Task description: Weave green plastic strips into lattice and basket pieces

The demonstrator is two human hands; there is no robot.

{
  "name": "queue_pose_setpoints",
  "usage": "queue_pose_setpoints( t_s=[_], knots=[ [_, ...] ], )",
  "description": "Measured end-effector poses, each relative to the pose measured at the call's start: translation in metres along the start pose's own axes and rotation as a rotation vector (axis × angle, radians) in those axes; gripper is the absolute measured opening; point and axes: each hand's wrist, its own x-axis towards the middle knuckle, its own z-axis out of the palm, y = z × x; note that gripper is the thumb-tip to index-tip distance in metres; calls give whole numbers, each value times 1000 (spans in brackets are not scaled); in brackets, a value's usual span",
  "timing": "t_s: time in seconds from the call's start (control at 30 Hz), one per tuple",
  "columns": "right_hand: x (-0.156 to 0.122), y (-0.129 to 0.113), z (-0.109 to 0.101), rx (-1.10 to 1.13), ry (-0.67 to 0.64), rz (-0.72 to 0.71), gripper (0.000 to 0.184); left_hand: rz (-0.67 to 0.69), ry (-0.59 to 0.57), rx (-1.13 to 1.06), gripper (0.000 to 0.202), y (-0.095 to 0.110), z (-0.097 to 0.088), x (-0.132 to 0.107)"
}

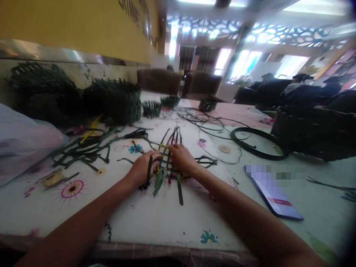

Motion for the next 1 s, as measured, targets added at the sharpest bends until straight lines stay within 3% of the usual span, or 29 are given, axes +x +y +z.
queue_pose_setpoints(
  t_s=[0.2,0.6,0.8,1.0],
  knots=[
    [6,2,8,-49,-31,5,31,41,-73,67,32,-19,13,1],
    [4,2,13,-21,-2,-14,29,4,-83,108,36,-7,14,-3],
    [5,1,16,-15,11,-42,27,0,-141,171,39,-3,12,-3],
    [2,4,14,66,2,-31,24,-19,-89,164,34,-5,17,-5]
  ],
)
